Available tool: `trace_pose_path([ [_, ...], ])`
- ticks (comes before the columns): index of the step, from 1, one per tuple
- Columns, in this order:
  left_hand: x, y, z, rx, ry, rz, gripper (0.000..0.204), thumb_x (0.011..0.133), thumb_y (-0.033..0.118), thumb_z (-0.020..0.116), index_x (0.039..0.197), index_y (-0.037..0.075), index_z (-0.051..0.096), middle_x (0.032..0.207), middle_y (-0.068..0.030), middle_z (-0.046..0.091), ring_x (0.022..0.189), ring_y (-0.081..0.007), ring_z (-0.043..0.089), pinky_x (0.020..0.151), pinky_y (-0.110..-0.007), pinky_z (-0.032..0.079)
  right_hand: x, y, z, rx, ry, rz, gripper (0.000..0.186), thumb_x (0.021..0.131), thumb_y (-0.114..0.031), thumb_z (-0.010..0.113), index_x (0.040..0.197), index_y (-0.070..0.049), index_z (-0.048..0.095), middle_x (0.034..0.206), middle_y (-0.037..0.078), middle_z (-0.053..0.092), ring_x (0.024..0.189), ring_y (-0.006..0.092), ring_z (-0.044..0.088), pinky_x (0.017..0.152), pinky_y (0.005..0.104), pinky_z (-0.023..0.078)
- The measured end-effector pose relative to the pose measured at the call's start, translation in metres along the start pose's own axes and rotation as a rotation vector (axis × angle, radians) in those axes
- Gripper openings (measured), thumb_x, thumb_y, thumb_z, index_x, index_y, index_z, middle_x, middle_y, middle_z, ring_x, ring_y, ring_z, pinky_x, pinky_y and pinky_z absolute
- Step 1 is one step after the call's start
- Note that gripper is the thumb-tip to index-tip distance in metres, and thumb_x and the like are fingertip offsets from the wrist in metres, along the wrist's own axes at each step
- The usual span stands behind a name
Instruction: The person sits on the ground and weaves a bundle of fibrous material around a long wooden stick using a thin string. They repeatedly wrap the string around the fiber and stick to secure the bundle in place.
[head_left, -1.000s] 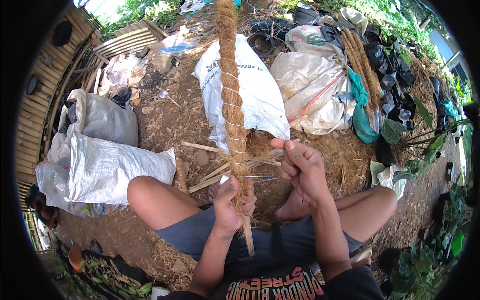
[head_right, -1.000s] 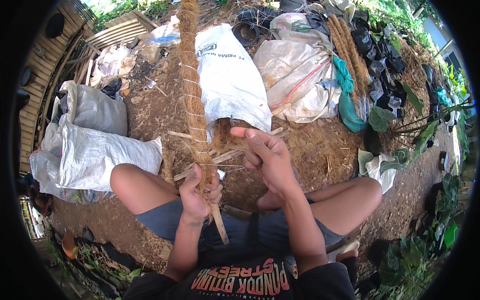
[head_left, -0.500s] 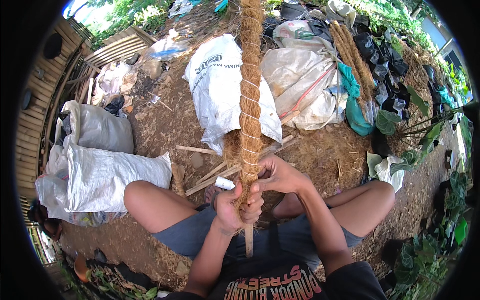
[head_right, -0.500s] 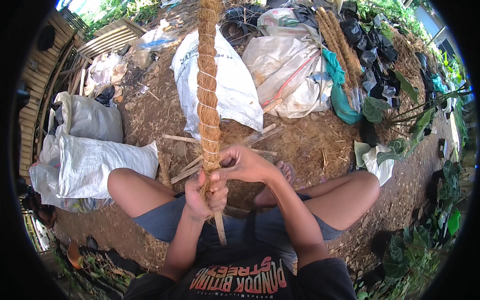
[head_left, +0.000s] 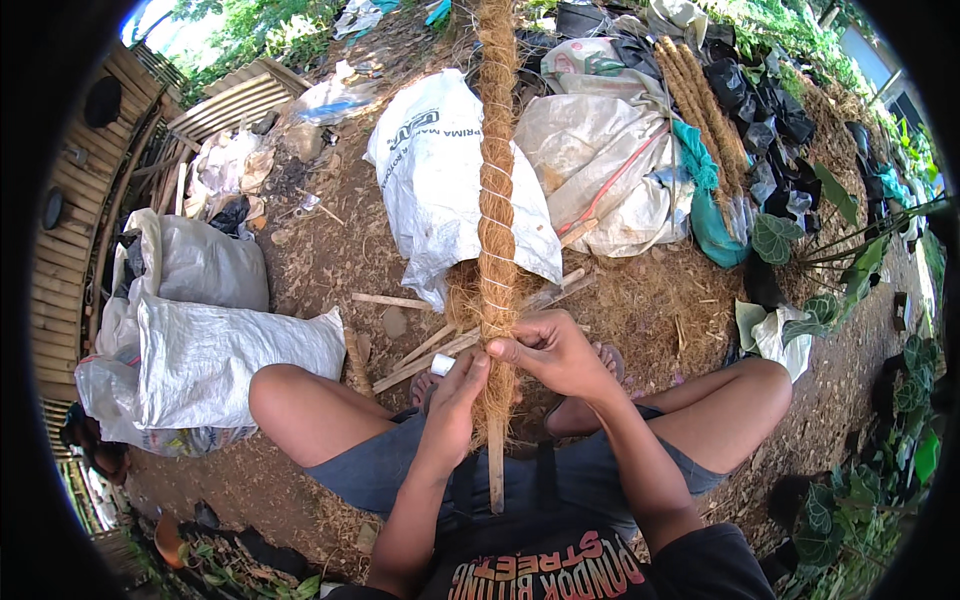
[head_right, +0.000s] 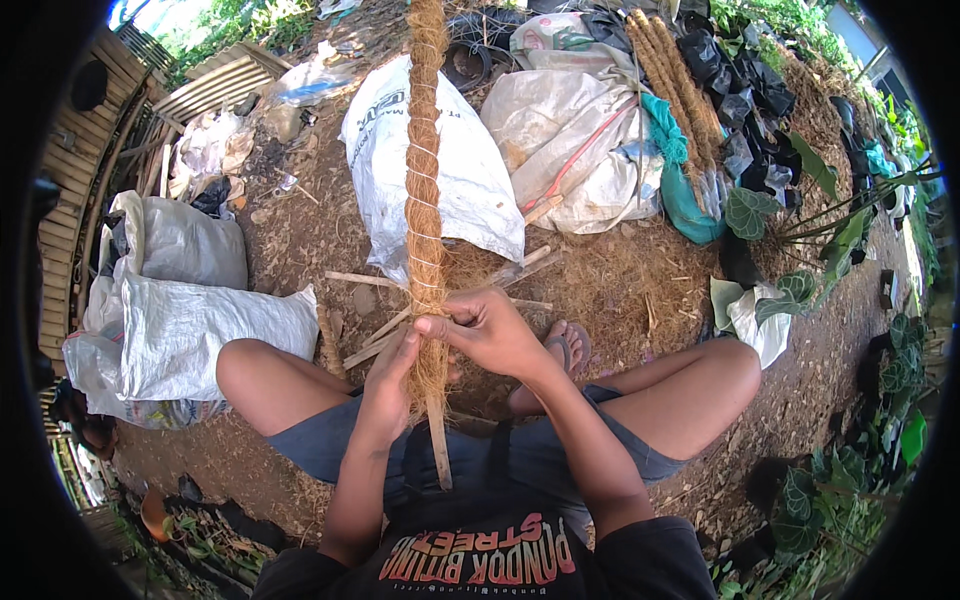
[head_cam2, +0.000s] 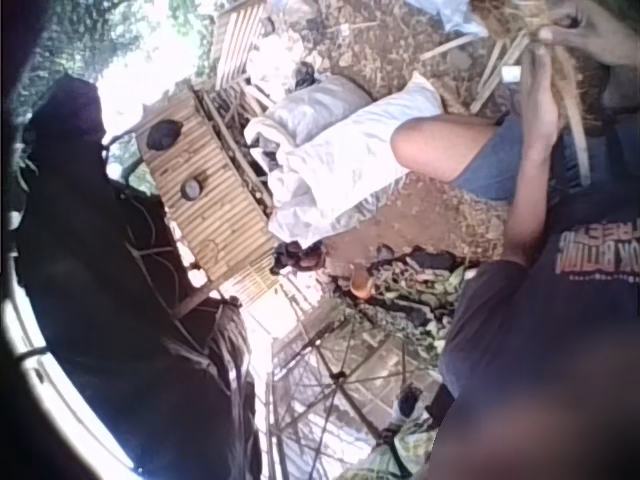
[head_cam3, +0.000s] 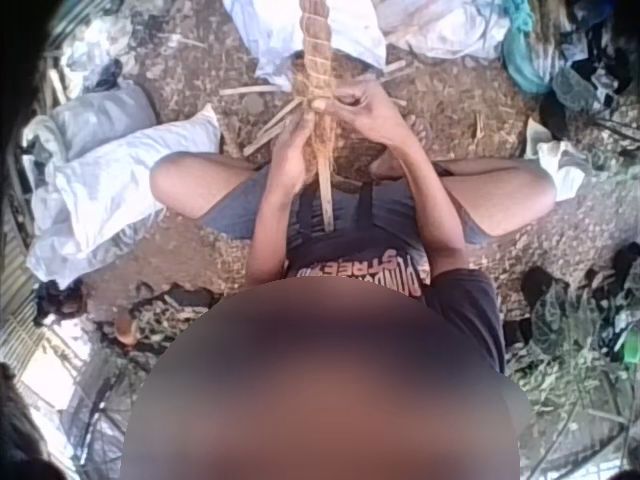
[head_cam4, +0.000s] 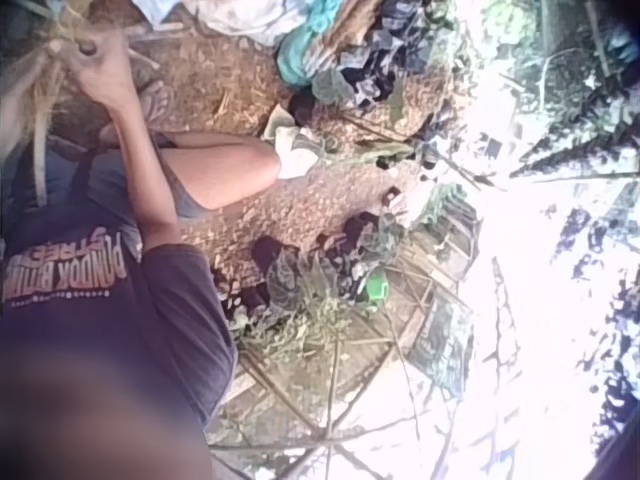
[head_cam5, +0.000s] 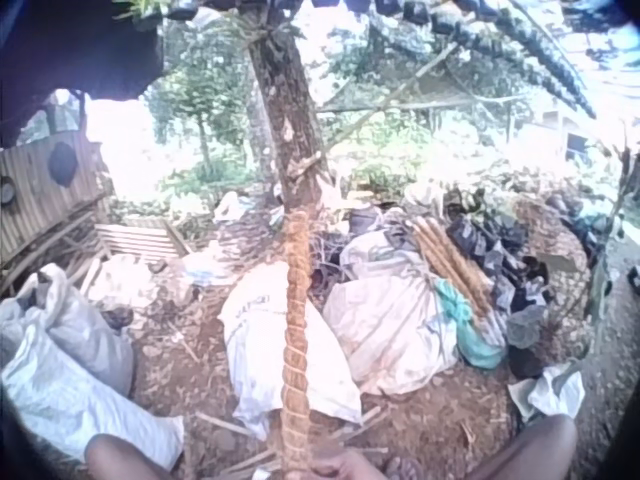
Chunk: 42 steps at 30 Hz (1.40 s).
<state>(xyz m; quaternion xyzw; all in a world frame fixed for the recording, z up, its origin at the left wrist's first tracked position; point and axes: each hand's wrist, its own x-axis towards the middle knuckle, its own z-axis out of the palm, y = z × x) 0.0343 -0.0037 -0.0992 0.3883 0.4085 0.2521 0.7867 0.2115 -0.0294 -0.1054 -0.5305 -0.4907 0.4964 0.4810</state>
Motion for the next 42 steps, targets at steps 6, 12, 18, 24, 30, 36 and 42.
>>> trace_pose_path([
  [6,-0.013,-0.008,0.009,0.125,0.001,0.118,0.037,0.11,0.038,0.048,0.127,0.005,0.051,0.072,0.005,0.045,0.054,-0.0031,0.043,0.047,-0.02,0.041,0.0,-0.011,0.019,0.13,0.081,0.064,0.026,0.1,-0.021,0.071,0.108,0.004,0.074,0.071,-0.004,0.06,0.066,0.0007,0.042,0.054,0.0229,0.033],
  [12,-0.019,-0.007,-0.01,-0.236,-0.048,0.047,0.037,0.11,0.041,0.045,0.102,0.005,0.052,0.066,0.0034,0.038,0.049,-0.0044,0.033,0.041,-0.022,0.023,-0.006,-0.012,0.014,1.072,0.155,0.15,0.055,0.108,-0.03,0.055,0.15,0.005,0.044,0.075,-0.01,0.034,0.063,0.0011,0.031,0.056,0.0205,0.03],
  [18,-0.014,-0.008,-0.024,-0.405,-0.285,-0.015,0.042,0.106,0.046,0.05,0.096,0.004,0.05,0.066,0.0026,0.034,0.047,-0.0064,0.027,0.04,-0.024,0.018,-0.007,-0.01,0.013,1.196,0.14,0.157,0.05,0.11,-0.025,0.051,0.147,0.007,0.044,0.073,-0.007,0.026,0.059,0.0042,0.027,0.056,0.0216,0.031],
  [24,-0.01,-0.015,-0.026,-0.469,-0.417,-0.057,0.043,0.104,0.047,0.052,0.095,0.005,0.048,0.065,0.0018,0.033,0.047,-0.0075,0.026,0.041,-0.026,0.018,-0.015,0.0,0.01,1.19,0.178,0.223,0.043,0.109,-0.021,0.052,0.143,0.007,0.049,0.073,-0.007,0.027,0.059,0.0041,0.028,0.056,0.0221,0.034],
  [30,0.002,-0.021,-0.029,-0.614,-0.61,-0.173,0.045,0.104,0.05,0.052,0.093,0.006,0.049,0.064,0.0014,0.032,0.047,-0.0081,0.025,0.041,-0.026,0.018,-0.01,0.014,0.019,0.94,0.149,0.242,0.044,0.106,-0.025,0.059,0.14,0.003,0.056,0.077,-0.008,0.042,0.062,0.0038,0.038,0.06,0.0224,0.039],
  [36,0.008,-0.018,-0.033,-0.616,-0.594,-0.199,0.043,0.103,0.049,0.053,0.094,0.007,0.05,0.064,0.0004,0.031,0.047,-0.0103,0.025,0.043,-0.028,0.018,-0.026,-0.009,0.014,-0.006,0.064,-0.021,0.036,0.098,-0.027,0.07,0.122,0.001,0.067,0.091,0.008,0.066,0.077,0.019,0.06,0.07,0.0337,0.047],
  [42,0.007,-0.021,-0.027,-0.577,-0.57,-0.175,0.046,0.105,0.051,0.046,0.097,0.007,0.048,0.063,0.0014,0.032,0.046,-0.0081,0.024,0.041,-0.026,0.018,-0.034,-0.025,0.007,-0.568,0.118,-0.218,0.031,0.093,-0.027,0.073,0.104,0.001,0.069,0.095,0.019,0.065,0.09,0.0383,0.065,0.078,0.0446,0.049],
])
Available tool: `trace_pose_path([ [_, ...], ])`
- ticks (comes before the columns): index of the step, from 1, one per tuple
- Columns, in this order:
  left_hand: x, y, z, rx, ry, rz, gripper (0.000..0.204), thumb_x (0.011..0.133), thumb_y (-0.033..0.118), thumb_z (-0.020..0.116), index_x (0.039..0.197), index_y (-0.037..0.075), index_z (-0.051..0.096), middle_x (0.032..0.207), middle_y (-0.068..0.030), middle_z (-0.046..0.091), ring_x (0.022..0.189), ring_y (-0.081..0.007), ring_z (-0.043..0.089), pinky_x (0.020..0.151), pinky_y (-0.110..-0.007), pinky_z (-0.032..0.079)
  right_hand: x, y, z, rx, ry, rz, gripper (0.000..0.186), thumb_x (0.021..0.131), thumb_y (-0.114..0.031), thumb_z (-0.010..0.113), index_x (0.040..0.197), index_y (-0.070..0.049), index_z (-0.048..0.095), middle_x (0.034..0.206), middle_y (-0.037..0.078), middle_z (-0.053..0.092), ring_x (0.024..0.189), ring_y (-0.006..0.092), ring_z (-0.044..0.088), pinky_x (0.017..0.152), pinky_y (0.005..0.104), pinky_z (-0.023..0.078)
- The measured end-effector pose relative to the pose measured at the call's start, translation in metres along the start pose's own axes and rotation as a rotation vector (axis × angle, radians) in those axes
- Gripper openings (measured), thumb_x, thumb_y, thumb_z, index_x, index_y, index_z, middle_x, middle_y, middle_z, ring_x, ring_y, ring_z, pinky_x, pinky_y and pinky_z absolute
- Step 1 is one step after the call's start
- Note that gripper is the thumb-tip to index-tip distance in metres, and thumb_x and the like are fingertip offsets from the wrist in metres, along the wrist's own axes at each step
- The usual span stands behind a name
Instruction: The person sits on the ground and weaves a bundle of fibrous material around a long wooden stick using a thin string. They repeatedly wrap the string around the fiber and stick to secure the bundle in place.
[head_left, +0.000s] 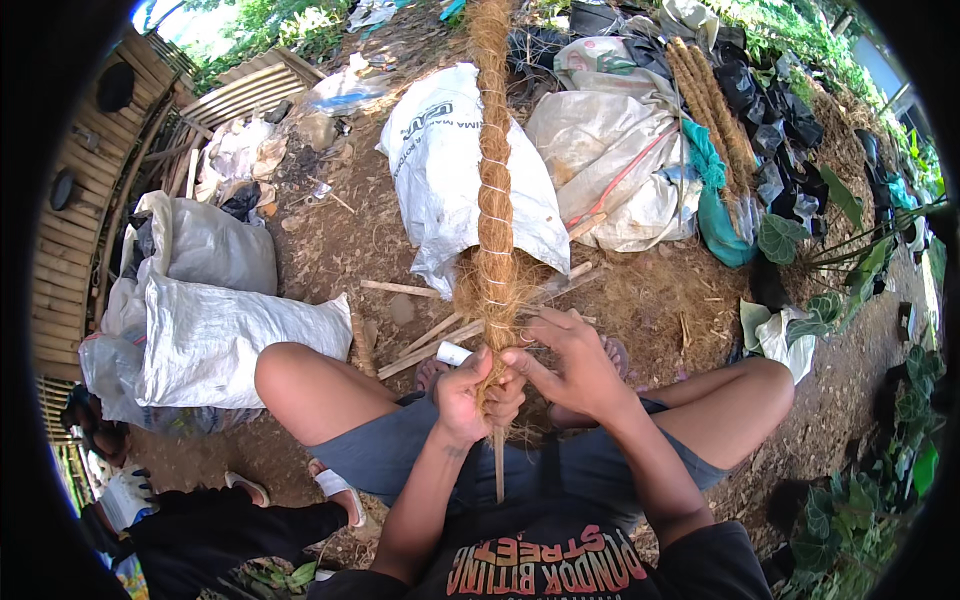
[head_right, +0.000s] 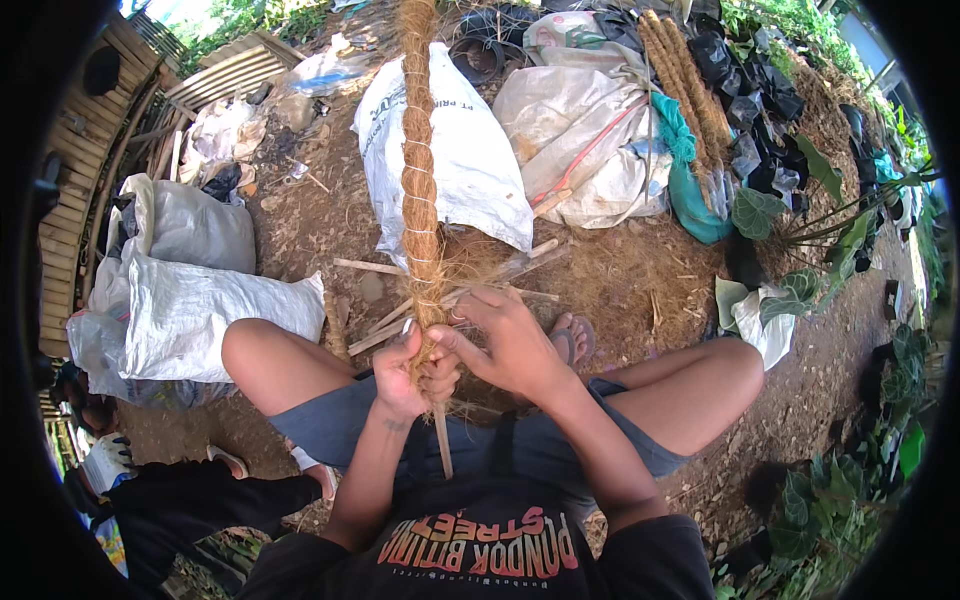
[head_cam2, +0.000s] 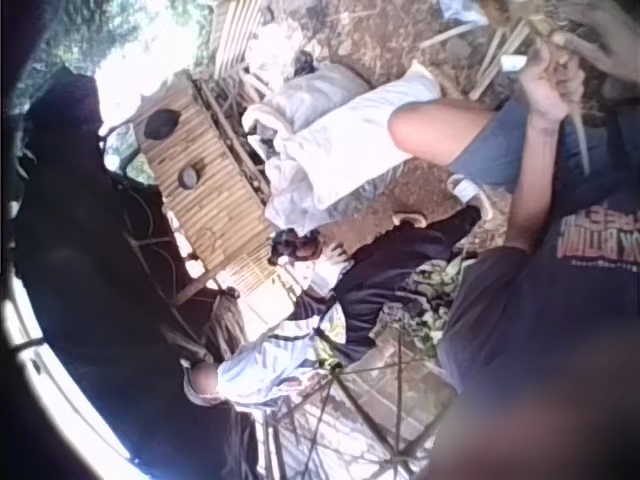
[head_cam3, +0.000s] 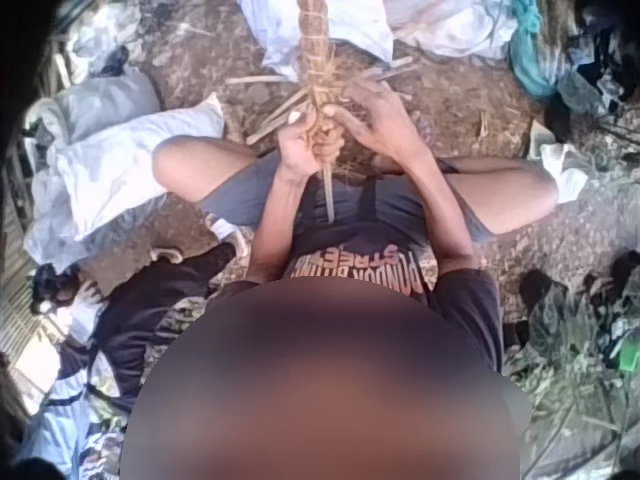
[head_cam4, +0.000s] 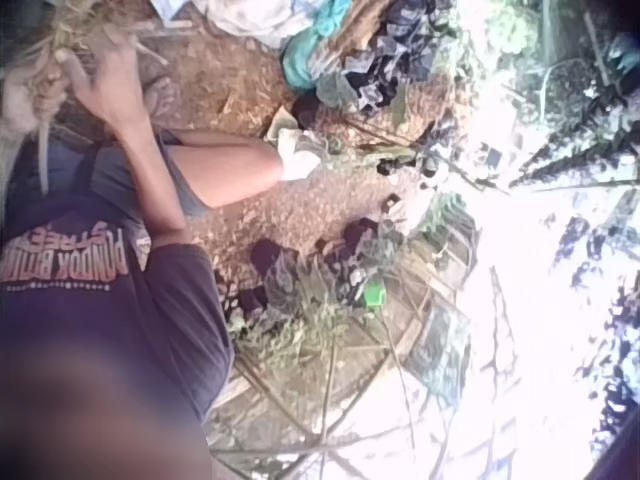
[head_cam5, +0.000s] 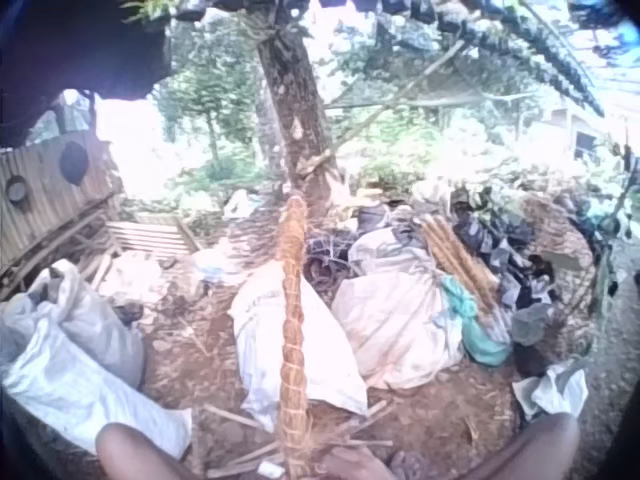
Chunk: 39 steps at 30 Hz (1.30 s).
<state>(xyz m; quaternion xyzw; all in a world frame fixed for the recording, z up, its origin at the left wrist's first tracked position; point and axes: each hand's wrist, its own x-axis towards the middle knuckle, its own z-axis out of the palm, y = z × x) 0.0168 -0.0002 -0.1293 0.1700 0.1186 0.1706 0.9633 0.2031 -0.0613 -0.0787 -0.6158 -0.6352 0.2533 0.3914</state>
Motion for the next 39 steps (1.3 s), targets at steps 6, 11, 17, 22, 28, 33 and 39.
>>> trace_pose_path([
  [6,-0.001,-0.001,-0.009,-0.081,-0.084,-0.15,0.047,0.103,0.056,0.049,0.093,0.01,0.049,0.064,0.0013,0.033,0.047,-0.0097,0.026,0.043,-0.028,0.022,-0.001,0.011,0.023,0.238,0.158,-0.014,0.03,0.096,-0.026,0.072,0.108,0.001,0.069,0.097,0.017,0.066,0.091,0.0331,0.065,0.081,0.0402,0.05],
  [11,0.015,-0.004,-0.011,-0.275,-0.434,-0.268,0.052,0.098,0.061,0.055,0.089,0.01,0.049,0.064,0.0006,0.034,0.049,-0.0123,0.031,0.047,-0.032,0.04,-0.002,0.018,0.019,0.666,-0.105,-0.029,0.024,0.099,-0.02,0.069,0.109,0.002,0.069,0.094,0.012,0.064,0.088,0.022,0.065,0.079,0.0347,0.051],
  [17,0.005,0.003,0.018,0.311,0.25,-0.029,0.046,0.108,0.047,0.046,0.114,0.003,0.058,0.082,-0.0062,0.058,0.065,-0.0194,0.058,0.072,-0.039,0.056,-0.009,0.006,0.01,0.893,-0.104,0.421,0.028,0.098,-0.022,0.071,0.102,0.005,0.068,0.087,0.01,0.061,0.079,0.0133,0.06,0.07,0.0313,0.049],
  [22,-0.008,-0.006,0.032,0.762,0.489,0.169,0.045,0.111,0.041,0.043,0.123,-0.001,0.057,0.092,-0.0058,0.061,0.078,-0.0142,0.062,0.076,-0.033,0.057,0.0,0.009,0.025,0.479,0.088,0.18,0.028,0.096,-0.022,0.074,0.096,0.005,0.07,0.077,0.007,0.058,0.071,0.0093,0.056,0.06,0.0303,0.049],
  [28,-0.004,-0.022,0.029,0.506,0.458,0.243,0.039,0.112,0.037,0.044,0.112,0.001,0.058,0.083,-0.0016,0.053,0.068,-0.01,0.05,0.067,-0.029,0.051,0.001,0.007,0.028,0.679,0.003,0.296,0.027,0.1,-0.023,0.071,0.1,0.004,0.071,0.079,0.001,0.061,0.072,0.0057,0.052,0.063,0.0276,0.046],
  [33,-0.003,-0.02,0.023,0.246,0.472,0.215,0.039,0.11,0.04,0.045,0.106,0.003,0.058,0.077,0.0005,0.047,0.062,-0.0084,0.044,0.057,-0.024,0.039,0.003,0.021,0.021,0.924,-0.02,0.492,0.035,0.106,-0.031,0.06,0.116,0.001,0.068,0.078,-0.004,0.053,0.072,0.0044,0.045,0.066,0.0253,0.042],
  [39,-0.007,-0.006,0.019,0.203,0.455,0.22,0.046,0.107,0.046,0.045,0.101,0.002,0.056,0.071,0.0015,0.043,0.053,-0.0066,0.036,0.047,-0.022,0.028,0.011,0.029,0.015,1.687,0.004,0.66,0.041,0.11,-0.029,0.051,0.133,0.004,0.059,0.073,-0.007,0.032,0.064,0.0076,0.033,0.059,0.0254,0.035],
])
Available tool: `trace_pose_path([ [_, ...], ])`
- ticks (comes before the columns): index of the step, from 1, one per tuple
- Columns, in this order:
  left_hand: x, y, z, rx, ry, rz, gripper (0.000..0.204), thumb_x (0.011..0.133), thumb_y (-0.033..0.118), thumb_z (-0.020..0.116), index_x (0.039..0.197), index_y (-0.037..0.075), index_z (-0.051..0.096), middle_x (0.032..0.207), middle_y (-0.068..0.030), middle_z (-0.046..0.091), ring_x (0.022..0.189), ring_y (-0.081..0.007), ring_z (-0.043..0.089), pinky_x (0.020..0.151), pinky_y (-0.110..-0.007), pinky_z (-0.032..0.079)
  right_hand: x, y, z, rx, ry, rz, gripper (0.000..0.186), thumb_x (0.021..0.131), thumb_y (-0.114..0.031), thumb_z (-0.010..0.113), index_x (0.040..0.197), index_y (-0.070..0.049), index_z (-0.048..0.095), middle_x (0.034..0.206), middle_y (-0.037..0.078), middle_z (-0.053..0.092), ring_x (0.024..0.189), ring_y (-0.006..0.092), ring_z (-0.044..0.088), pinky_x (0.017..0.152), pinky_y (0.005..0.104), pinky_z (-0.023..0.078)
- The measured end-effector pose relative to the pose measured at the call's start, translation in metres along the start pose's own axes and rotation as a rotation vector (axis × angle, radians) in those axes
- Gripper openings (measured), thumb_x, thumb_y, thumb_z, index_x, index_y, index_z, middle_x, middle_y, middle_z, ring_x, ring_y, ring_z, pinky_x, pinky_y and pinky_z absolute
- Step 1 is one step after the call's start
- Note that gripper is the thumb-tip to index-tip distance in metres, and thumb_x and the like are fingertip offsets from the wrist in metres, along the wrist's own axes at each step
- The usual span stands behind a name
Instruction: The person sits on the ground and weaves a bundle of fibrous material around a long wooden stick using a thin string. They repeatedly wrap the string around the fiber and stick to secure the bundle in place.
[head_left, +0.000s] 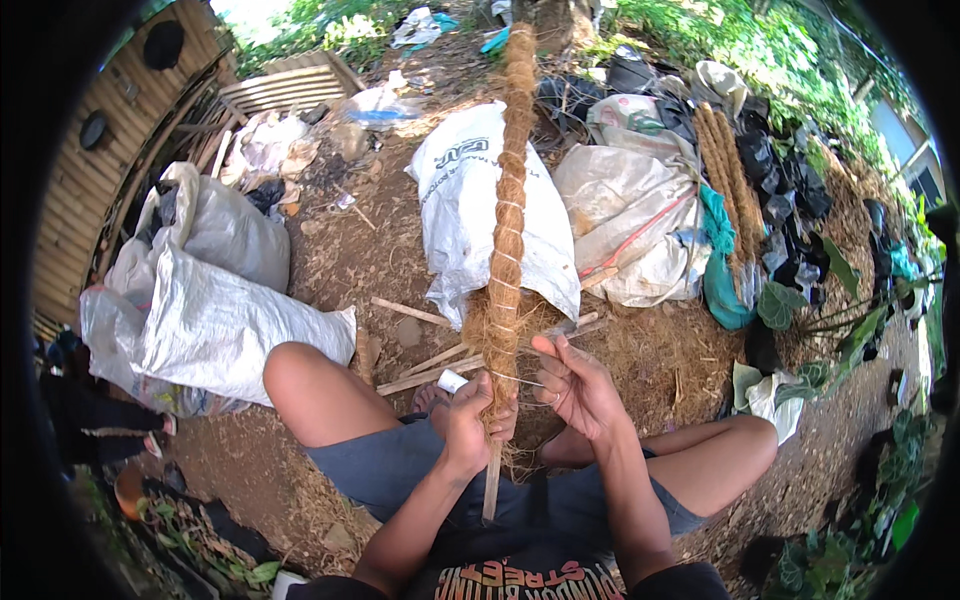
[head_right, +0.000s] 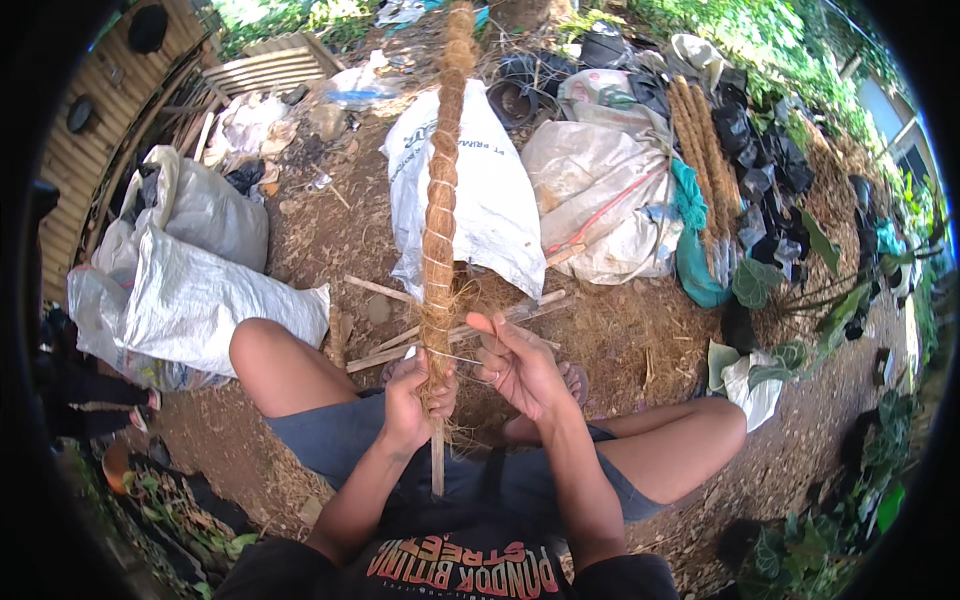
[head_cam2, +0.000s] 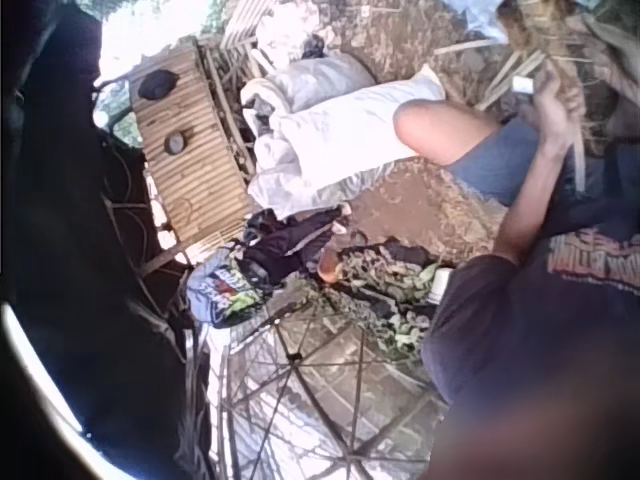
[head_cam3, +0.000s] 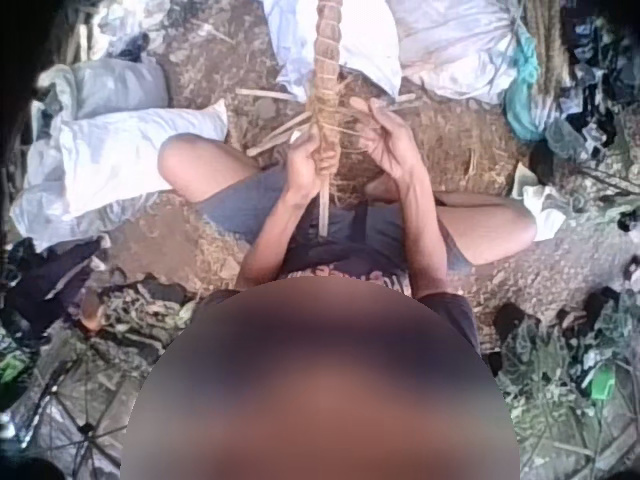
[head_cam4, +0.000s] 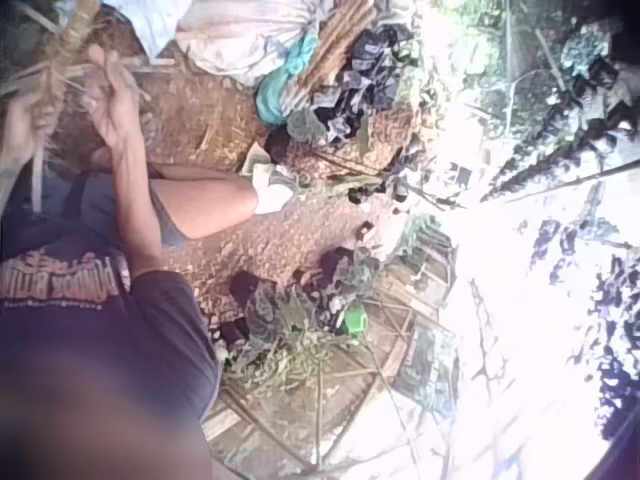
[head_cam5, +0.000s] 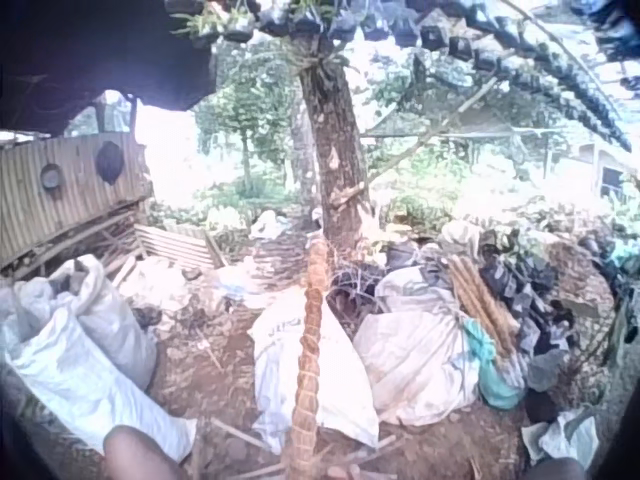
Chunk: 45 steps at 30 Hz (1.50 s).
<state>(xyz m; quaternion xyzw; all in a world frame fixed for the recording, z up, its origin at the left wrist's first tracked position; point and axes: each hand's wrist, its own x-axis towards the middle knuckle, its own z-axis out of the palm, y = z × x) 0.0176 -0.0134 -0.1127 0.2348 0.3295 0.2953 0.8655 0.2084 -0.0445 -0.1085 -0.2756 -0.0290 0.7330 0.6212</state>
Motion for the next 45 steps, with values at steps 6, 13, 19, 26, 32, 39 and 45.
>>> trace_pose_path([
  [6,0.009,0.007,0.001,-0.117,-0.145,-0.055,0.047,0.108,0.047,0.043,0.097,0.002,0.056,0.069,0.0003,0.045,0.049,-0.0067,0.036,0.044,-0.023,0.027,0.003,-0.01,0.013,-0.344,-0.009,-0.018,0.036,0.103,-0.019,0.064,0.134,0.002,0.061,0.076,-0.007,0.041,0.064,0.005,0.04,0.059,0.0209,0.036],
  [13,0.015,-0.003,-0.002,-0.175,-0.312,-0.199,0.031,0.099,0.034,0.045,0.091,0.005,0.053,0.061,0.0016,0.035,0.047,-0.0086,0.03,0.043,-0.025,0.021,0.004,-0.02,0.002,-0.808,-0.193,-0.02,0.034,0.096,-0.008,0.072,0.129,0.0,0.067,0.1,0.002,0.074,0.081,0.0053,0.063,0.072,0.0225,0.05],
  [19,0.026,0.009,-0.005,-0.121,-0.403,-0.333,0.031,0.096,0.032,0.046,0.101,0.003,0.057,0.067,-0.005,0.047,0.054,-0.0147,0.043,0.051,-0.029,0.035,0.007,-0.016,-0.008,-0.858,-0.17,-0.149,0.018,0.098,-0.008,0.068,0.114,0.001,0.071,0.092,0.003,0.073,0.074,0.008,0.063,0.069,0.0239,0.049],
  [26,0.017,0.014,0.023,0.1,-0.16,-0.203,0.054,0.11,0.05,0.034,0.116,0.003,0.058,0.081,-0.0091,0.057,0.071,-0.0202,0.059,0.066,-0.037,0.051,0.019,-0.012,-0.019,-0.652,-0.145,-0.147,0.016,0.1,-0.017,0.068,0.1,-0.002,0.07,0.076,-0.003,0.062,0.067,0.0055,0.055,0.062,0.0242,0.044],
  [32,0.024,0.024,0.043,0.018,-0.186,-0.16,0.048,0.111,0.05,0.035,0.115,0.007,0.056,0.072,-0.0022,0.051,0.049,-0.009,0.044,0.043,-0.025,0.037,0.035,-0.019,-0.023,-0.455,-0.149,-0.194,0.019,0.096,-0.016,0.071,0.105,0.001,0.071,0.09,0.001,0.071,0.072,0.0062,0.06,0.064,0.023,0.044],
  [39,0.037,0.014,0.054,0.439,0.101,0.243,0.034,0.111,0.035,0.043,0.124,0.006,0.055,0.093,-0.006,0.058,0.065,-0.0113,0.055,0.054,-0.028,0.051,0.028,-0.038,-0.003,-0.833,-0.024,-0.32,0.017,0.097,-0.017,0.07,0.097,0.0,0.073,0.076,-0.004,0.064,0.069,0.0034,0.052,0.062,0.0228,0.041],
  [45,0.031,0.017,0.055,0.573,0.111,0.355,0.05,0.109,0.027,0.051,0.145,-0.006,0.04,0.132,-0.0171,0.057,0.113,-0.0229,0.06,0.099,-0.038,0.047,0.024,-0.039,0.026,-1.054,0.05,-0.41,0.024,0.101,-0.015,0.065,0.111,0.005,0.071,0.087,0.002,0.072,0.076,0.0053,0.056,0.067,0.0274,0.048],
])
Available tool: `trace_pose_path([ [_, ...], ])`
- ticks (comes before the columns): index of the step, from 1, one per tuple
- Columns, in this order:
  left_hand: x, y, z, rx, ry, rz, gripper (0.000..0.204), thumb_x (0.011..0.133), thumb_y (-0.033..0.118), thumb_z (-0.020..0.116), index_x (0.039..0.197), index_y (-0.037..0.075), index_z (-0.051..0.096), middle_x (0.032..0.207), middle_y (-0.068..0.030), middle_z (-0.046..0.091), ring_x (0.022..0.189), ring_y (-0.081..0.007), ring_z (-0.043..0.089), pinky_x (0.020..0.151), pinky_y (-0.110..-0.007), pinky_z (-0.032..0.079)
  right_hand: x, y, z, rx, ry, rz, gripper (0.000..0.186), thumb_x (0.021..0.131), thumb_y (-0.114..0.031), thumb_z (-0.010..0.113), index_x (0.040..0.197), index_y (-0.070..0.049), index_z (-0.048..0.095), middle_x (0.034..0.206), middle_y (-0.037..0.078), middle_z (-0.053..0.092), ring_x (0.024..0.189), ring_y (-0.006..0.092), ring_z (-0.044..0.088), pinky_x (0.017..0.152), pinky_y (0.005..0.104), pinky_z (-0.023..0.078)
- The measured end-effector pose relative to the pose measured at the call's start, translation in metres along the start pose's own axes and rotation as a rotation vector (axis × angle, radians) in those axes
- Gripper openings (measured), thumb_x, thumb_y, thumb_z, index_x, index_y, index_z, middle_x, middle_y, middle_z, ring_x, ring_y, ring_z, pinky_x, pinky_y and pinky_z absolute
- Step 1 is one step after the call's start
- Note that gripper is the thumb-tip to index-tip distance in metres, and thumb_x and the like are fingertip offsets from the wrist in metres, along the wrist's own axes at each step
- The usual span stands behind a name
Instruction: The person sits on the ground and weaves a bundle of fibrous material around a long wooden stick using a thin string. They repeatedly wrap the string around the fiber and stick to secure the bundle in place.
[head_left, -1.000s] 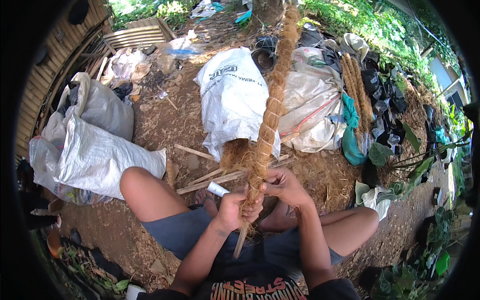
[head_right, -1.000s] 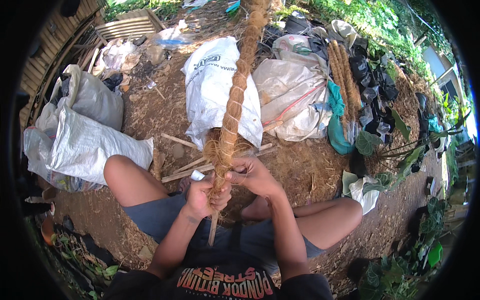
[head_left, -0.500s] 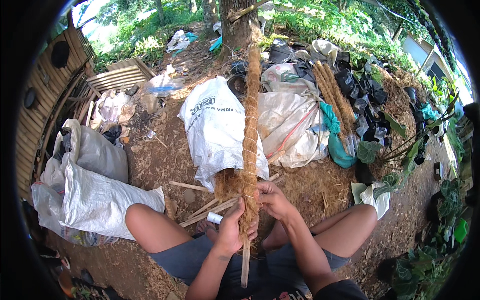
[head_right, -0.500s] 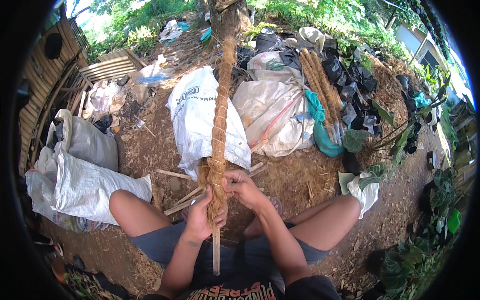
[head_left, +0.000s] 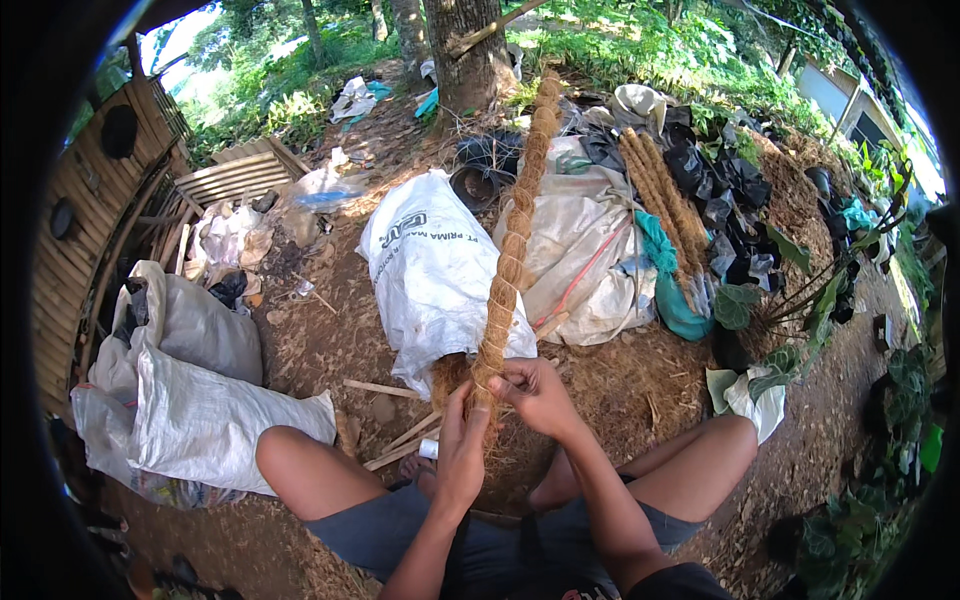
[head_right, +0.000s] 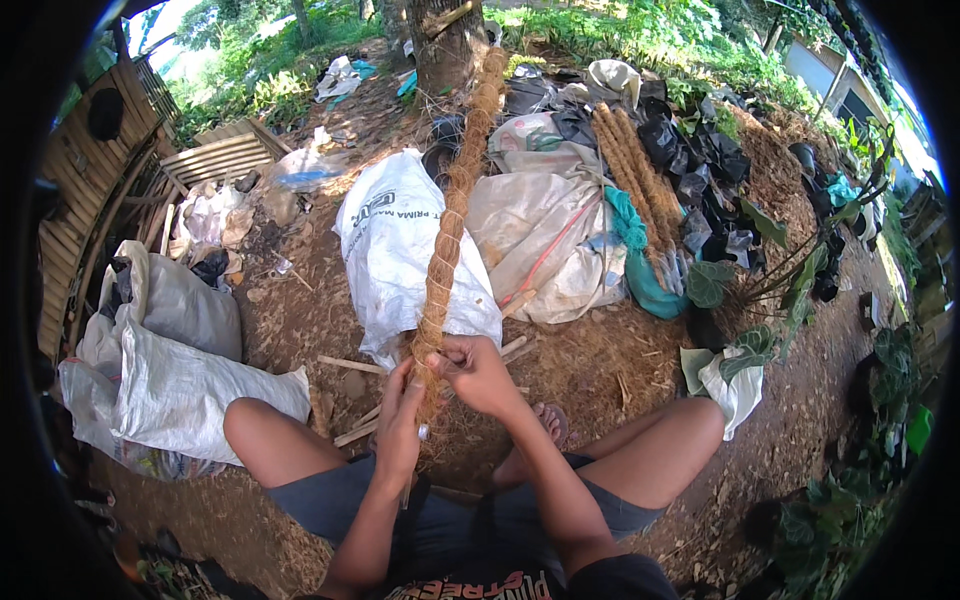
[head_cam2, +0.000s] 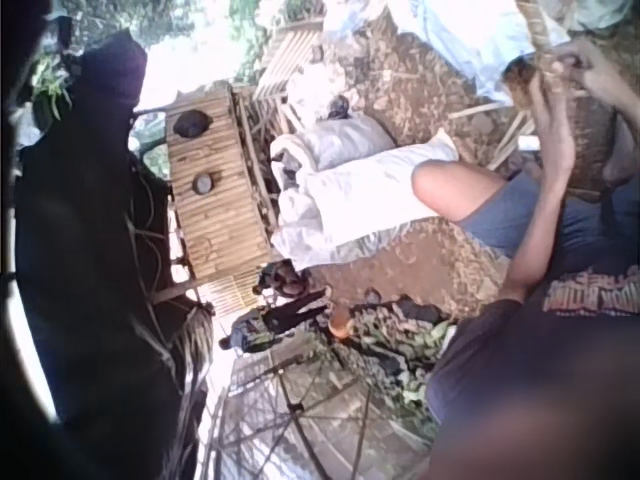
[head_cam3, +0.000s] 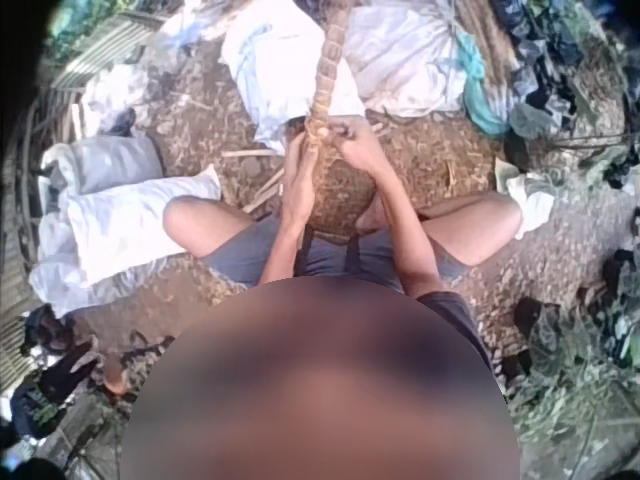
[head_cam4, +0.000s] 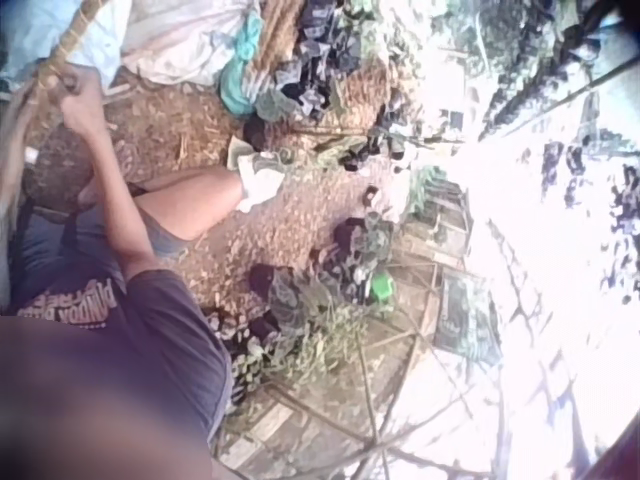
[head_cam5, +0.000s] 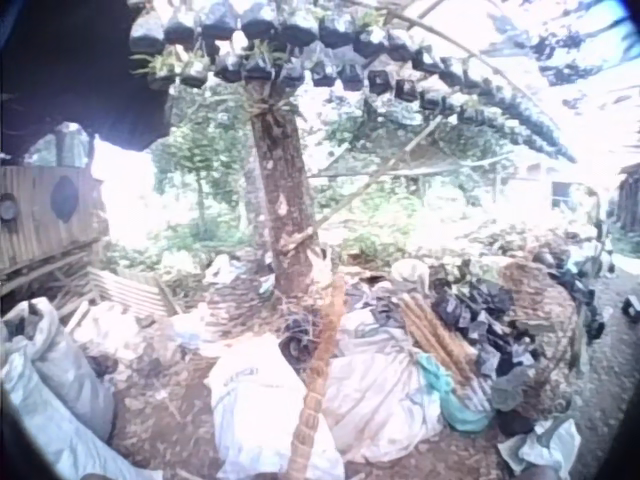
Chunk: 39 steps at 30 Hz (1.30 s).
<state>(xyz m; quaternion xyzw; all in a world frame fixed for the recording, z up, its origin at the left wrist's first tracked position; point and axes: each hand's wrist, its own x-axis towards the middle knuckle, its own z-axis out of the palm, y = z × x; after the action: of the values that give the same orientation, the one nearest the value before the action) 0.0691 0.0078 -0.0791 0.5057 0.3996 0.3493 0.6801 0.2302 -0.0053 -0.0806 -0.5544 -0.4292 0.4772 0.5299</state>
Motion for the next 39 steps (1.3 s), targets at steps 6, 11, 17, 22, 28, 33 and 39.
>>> trace_pose_path([
  [6,0.0,-0.012,-0.006,0.583,-0.027,0.303,0.056,0.106,0.03,0.056,0.143,-0.009,0.04,0.133,-0.0348,0.055,0.123,-0.0469,0.058,0.1,-0.048,0.046,-0.002,0.003,0.017,-0.016,0.074,-0.012,0.018,0.099,-0.012,0.068,0.104,0.005,0.071,0.077,-0.002,0.064,0.072,0.0032,0.049,0.062,0.0256,0.041],
  [11,-0.006,-0.026,-0.016,0.498,0.021,0.135,0.046,0.108,0.03,0.054,0.137,-0.006,0.047,0.105,-0.0245,0.067,0.096,-0.0357,0.066,0.084,-0.043,0.05,-0.006,0.005,0.022,-0.044,0.019,-0.019,0.025,0.101,-0.02,0.068,0.109,0.004,0.07,0.075,-0.002,0.061,0.069,0.004,0.051,0.061,0.0255,0.041],
  [17,-0.002,-0.024,-0.025,-0.187,-0.015,-0.107,0.028,0.109,0.033,0.052,0.114,0.006,0.055,0.076,0.0035,0.047,0.055,-0.0013,0.036,0.048,-0.019,0.029,-0.01,0.001,0.025,0.668,0.027,0.094,0.042,0.109,-0.029,0.053,0.137,0.002,0.058,0.076,-0.006,0.04,0.068,0.0068,0.038,0.062,0.025,0.035],
  [22,0.001,-0.011,-0.029,-0.327,0.029,-0.192,0.03,0.108,0.038,0.053,0.121,0.011,0.048,0.079,0.0005,0.051,0.054,-0.0025,0.04,0.048,-0.018,0.03,-0.016,-0.001,0.033,0.854,0.052,0.201,0.049,0.109,-0.028,0.051,0.147,0.003,0.047,0.08,-0.006,0.033,0.07,0.0081,0.036,0.063,0.0241,0.034],
  [28,-0.001,-0.004,-0.044,-0.484,-0.125,-0.257,0.026,0.109,0.035,0.052,0.121,0.012,0.047,0.08,-0.0029,0.053,0.052,-0.0062,0.043,0.046,-0.019,0.031,-0.02,-0.006,0.035,0.85,0.029,0.182,0.049,0.11,-0.028,0.05,0.147,0.003,0.047,0.08,-0.006,0.033,0.071,0.0083,0.036,0.063,0.0242,0.034],
  [33,0.001,-0.012,-0.044,-0.451,-0.123,-0.205,0.026,0.108,0.034,0.052,0.109,0.008,0.052,0.083,-0.0052,0.057,0.054,-0.0106,0.051,0.046,-0.022,0.036,-0.02,-0.007,0.034,0.794,0.03,0.192,0.048,0.109,-0.028,0.051,0.146,0.003,0.047,0.079,-0.006,0.032,0.071,0.0086,0.035,0.064,0.0243,0.033],
  [39,0.001,-0.015,-0.039,-0.402,-0.035,-0.258,0.026,0.107,0.034,0.055,0.104,0.008,0.054,0.084,-0.0044,0.058,0.06,-0.0108,0.055,0.049,-0.022,0.039,-0.021,-0.001,0.034,0.714,0.031,0.209,0.048,0.109,-0.027,0.051,0.147,0.003,0.046,0.078,-0.006,0.032,0.069,0.0081,0.034,0.063,0.0238,0.032],
])
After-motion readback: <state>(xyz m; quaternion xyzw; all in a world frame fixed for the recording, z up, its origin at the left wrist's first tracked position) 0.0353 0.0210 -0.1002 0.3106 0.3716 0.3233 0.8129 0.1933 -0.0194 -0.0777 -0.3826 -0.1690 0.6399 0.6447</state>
